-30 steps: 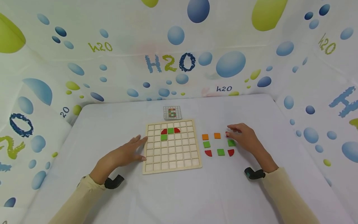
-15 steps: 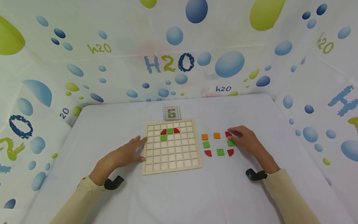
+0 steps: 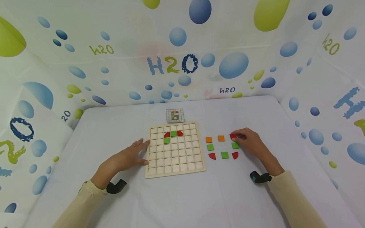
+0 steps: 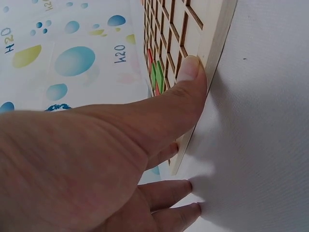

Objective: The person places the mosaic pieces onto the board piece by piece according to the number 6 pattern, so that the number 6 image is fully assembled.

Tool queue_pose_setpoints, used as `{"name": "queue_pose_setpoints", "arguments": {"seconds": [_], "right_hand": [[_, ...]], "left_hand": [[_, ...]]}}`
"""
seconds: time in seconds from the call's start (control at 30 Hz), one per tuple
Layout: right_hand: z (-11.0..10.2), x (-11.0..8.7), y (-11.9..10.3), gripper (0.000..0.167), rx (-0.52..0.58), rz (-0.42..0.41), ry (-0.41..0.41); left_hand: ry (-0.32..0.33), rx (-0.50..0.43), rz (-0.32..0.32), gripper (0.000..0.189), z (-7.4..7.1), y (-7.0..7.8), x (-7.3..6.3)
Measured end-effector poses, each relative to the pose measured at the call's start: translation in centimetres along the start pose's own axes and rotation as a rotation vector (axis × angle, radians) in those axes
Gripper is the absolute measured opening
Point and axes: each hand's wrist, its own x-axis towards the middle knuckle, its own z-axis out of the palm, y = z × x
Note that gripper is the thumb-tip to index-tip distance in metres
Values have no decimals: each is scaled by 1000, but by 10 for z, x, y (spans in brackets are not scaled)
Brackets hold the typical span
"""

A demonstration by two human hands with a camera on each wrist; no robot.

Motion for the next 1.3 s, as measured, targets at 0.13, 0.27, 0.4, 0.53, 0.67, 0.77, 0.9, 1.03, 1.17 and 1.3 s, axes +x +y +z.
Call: {"name": "queue_pose_setpoints", "arguments": {"seconds": [0.13,0.27,0.4,0.53,0.67,0.77,0.9,1.03,1.17,1.3], "right_hand": [[1,2,2,37,-7,-3,4],[0,3,2,36,-9,-14,6],[-1,3,-2,37,-4,-18,7],[0,3,-13,37,9,-23,7],[4,6,-26,35,16,-30,9],[9,8,-37,35,27,-29,17],[17,11,-52,36,29,-30,25],[26,13,-65,37,24,-36,29],[36,15,-77,36,29,-43,38],[46,18,-91,34,51,-48,46]], "left_hand": [[2,0,0,97,0,-1,0],[1,-2,4,97,0,-1,0],[-3,-7,6,96,0,-1,1],[-3,1,9,96,-1,-1,1],[-7,2,5,97,-2,-1,0],[-8,1,4,97,-2,0,0],[-10,0,1,97,-2,0,1],[-9,1,4,97,-1,-1,1],[-8,2,6,97,-1,-1,1],[-8,3,2,97,-1,0,1]]}}
